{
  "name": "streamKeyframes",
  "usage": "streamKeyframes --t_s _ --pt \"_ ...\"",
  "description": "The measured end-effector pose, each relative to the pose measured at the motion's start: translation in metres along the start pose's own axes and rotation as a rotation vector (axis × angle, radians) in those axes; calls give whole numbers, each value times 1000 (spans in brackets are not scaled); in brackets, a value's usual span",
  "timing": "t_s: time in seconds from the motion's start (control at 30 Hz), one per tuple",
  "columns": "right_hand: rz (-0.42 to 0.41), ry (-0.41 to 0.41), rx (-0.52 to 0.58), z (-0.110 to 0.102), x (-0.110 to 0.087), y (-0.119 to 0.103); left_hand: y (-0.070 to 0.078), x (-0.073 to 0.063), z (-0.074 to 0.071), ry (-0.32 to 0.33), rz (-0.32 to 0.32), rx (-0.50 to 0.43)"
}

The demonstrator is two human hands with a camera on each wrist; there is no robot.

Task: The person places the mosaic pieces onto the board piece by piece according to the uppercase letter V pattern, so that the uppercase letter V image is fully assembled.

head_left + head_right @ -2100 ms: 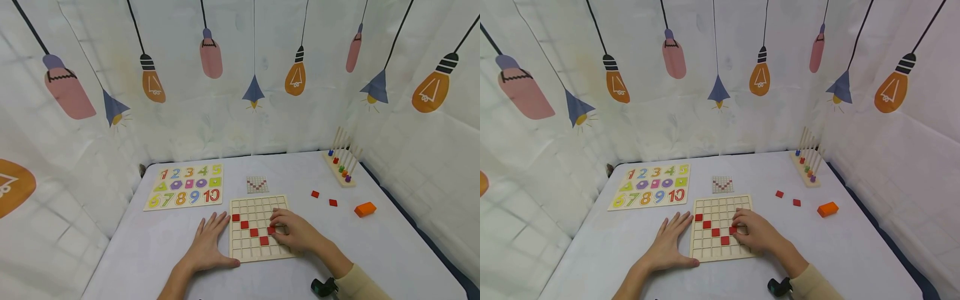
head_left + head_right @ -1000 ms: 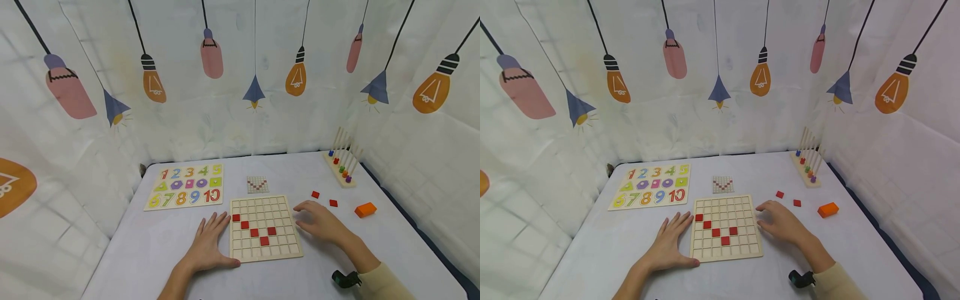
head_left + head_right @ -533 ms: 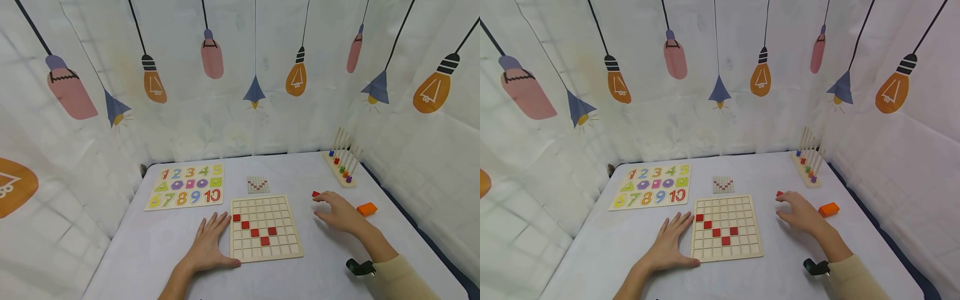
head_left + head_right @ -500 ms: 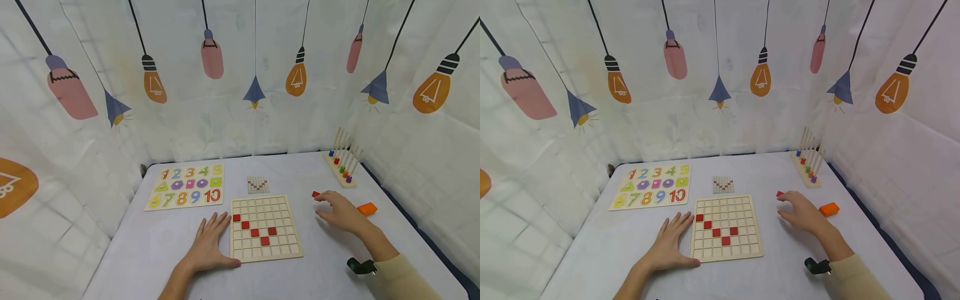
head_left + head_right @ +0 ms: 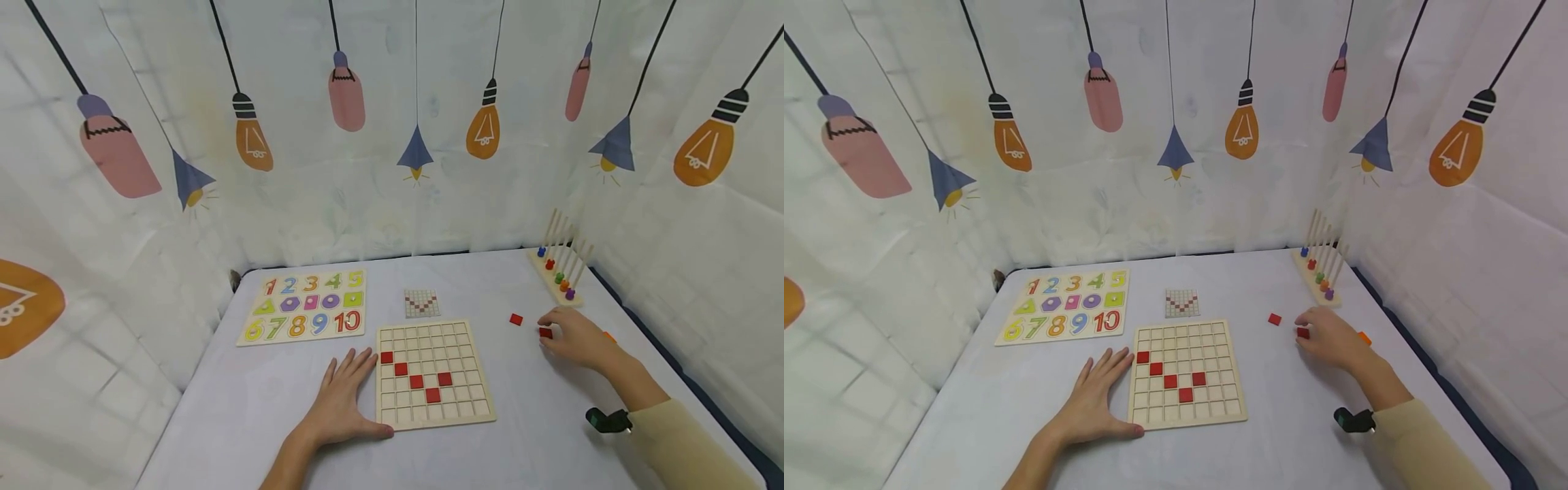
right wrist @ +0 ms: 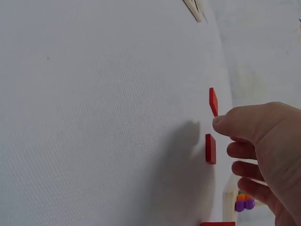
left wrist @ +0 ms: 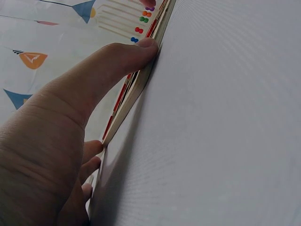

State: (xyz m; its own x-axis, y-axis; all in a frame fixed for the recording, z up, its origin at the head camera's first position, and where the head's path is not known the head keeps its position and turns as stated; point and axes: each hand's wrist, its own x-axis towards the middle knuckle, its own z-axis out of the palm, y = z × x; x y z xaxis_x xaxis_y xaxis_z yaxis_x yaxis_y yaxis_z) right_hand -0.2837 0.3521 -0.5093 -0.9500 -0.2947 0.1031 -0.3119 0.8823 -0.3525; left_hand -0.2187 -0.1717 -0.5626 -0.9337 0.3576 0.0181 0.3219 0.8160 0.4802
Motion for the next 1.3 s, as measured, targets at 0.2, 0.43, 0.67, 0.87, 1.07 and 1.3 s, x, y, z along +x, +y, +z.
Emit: streamKeyframes --t_s 0.2,0.43,0.67,0.87,1.07,1.3 --pt "37 -25 -33 5 1 13 1 0 -1 -1 1 -1" --pt "59 -7 -28 11 1 25 1 -1 0 6 -1 -3" --pt "84 13 14 14 -2 28 2 -1 1 2 -4 -1" --pt "76 53 35 15 -5 21 2 0 1 3 -6 2" --pt "94 64 143 12 -7 7 2 0 0 4 -6 6" --pt "101 64 238 12 -7 -12 2 -1 0 10 0 10"
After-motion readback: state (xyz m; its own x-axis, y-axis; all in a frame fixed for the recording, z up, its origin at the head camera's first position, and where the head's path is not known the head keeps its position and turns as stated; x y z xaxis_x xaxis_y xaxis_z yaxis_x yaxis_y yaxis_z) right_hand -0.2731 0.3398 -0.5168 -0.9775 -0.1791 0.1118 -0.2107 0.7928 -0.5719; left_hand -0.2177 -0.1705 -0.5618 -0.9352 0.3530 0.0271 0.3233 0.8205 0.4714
